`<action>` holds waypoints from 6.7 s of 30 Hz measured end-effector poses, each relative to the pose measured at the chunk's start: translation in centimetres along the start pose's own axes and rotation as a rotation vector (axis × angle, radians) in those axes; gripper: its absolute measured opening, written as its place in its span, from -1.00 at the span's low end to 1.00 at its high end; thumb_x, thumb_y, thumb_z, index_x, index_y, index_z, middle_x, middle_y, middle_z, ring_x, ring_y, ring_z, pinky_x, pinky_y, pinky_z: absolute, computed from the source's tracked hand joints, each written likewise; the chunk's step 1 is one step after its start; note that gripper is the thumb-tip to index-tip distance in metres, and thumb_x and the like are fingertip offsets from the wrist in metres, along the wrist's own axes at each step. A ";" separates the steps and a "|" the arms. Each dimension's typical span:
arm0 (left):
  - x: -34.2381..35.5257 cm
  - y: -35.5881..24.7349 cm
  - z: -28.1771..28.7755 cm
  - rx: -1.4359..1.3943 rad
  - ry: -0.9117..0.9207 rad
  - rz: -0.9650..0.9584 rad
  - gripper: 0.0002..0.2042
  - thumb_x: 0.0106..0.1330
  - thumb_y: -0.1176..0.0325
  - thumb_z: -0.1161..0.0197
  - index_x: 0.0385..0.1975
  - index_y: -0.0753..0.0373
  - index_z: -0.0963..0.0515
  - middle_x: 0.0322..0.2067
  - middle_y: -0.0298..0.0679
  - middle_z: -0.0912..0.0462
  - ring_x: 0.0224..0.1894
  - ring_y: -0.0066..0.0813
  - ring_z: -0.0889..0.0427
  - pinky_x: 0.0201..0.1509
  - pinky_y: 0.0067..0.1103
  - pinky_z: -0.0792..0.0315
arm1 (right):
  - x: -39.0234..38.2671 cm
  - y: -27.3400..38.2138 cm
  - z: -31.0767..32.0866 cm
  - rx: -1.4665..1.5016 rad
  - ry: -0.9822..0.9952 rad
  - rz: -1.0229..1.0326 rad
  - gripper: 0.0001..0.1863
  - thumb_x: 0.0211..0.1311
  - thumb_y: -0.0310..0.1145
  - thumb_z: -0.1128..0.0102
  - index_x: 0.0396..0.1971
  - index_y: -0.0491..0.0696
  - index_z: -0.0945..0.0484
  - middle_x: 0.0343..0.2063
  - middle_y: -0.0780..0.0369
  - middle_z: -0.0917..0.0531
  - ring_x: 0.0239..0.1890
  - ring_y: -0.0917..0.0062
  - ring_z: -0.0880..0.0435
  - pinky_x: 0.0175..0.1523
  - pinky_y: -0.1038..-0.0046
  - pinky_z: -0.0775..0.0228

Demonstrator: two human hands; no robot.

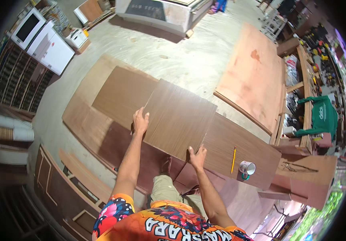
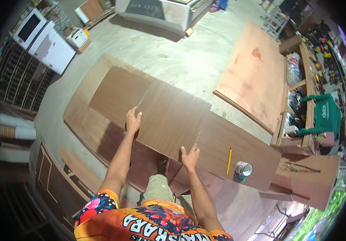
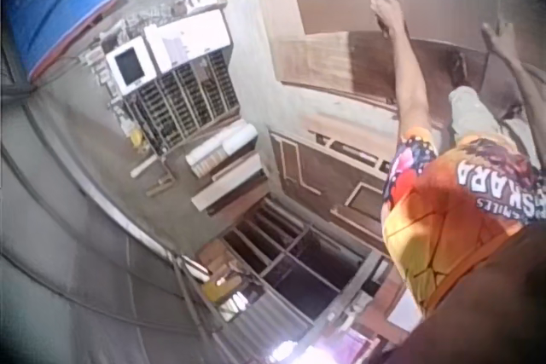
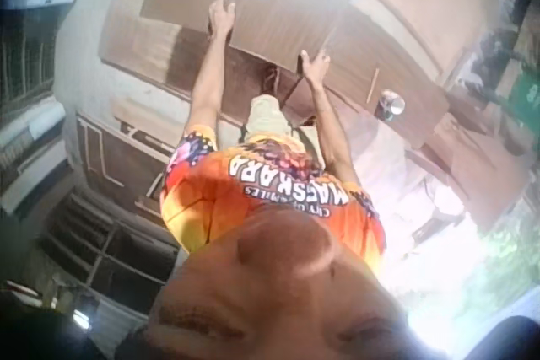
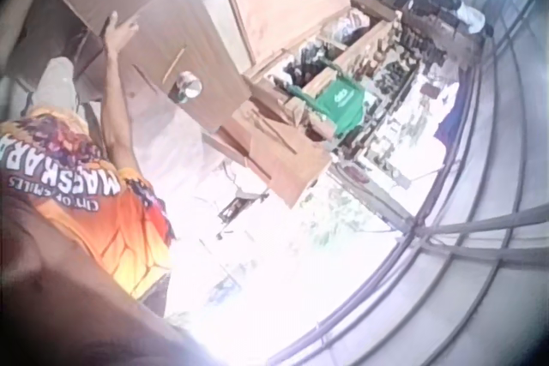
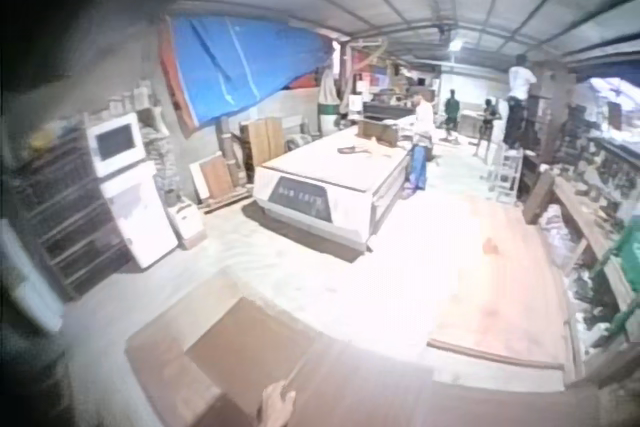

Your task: The person positions a wood panel on a table saw and makes a cut. They then carry the cut panel to a partially assembled cabinet on the floor and slide it into a shelf slot.

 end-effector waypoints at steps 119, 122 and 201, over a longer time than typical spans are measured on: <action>-84.2 -63.6 -17.1 -0.775 1.861 -0.069 -0.94 0.46 0.36 -0.32 -0.24 0.17 -0.64 -0.50 -0.60 -0.52 -0.59 -0.92 -0.30 -0.58 -0.83 -0.02 | -72.3 -43.7 51.2 1.132 -1.982 -0.334 -0.72 0.59 -0.24 -0.10 -0.06 -0.15 -0.64 -0.15 0.34 -0.68 -0.12 0.62 -0.60 0.01 0.51 -0.44; -85.3 -64.0 -14.9 -0.777 1.918 -0.075 -0.93 0.48 0.37 -0.31 -0.21 0.20 -0.63 -0.46 -0.59 -0.53 -0.53 -0.92 -0.31 -0.52 -0.83 -0.06 | -73.9 -46.7 49.1 1.030 -2.040 -0.436 -0.63 0.61 -0.21 -0.06 0.10 -0.21 -0.61 0.05 0.24 -0.67 0.10 0.53 -0.60 0.27 0.41 -0.39; -97.6 -85.6 -22.0 -0.868 2.218 -0.910 -0.73 0.41 0.30 -0.45 -0.04 0.35 -0.71 -0.31 -0.43 -0.71 -0.26 -0.76 -0.57 -0.12 -0.72 -0.44 | -58.0 -50.1 53.3 1.179 -2.406 -0.196 -0.10 0.49 0.38 0.09 0.53 -0.02 -0.19 0.45 0.16 -0.34 0.47 0.25 -0.29 0.53 0.17 -0.11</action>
Point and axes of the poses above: each hand's wrist, its own x-axis towards the middle knuckle, its own z-axis out of the back of the hand, y = z × x, the point moved 3 cm from there along x, towards the middle knuckle
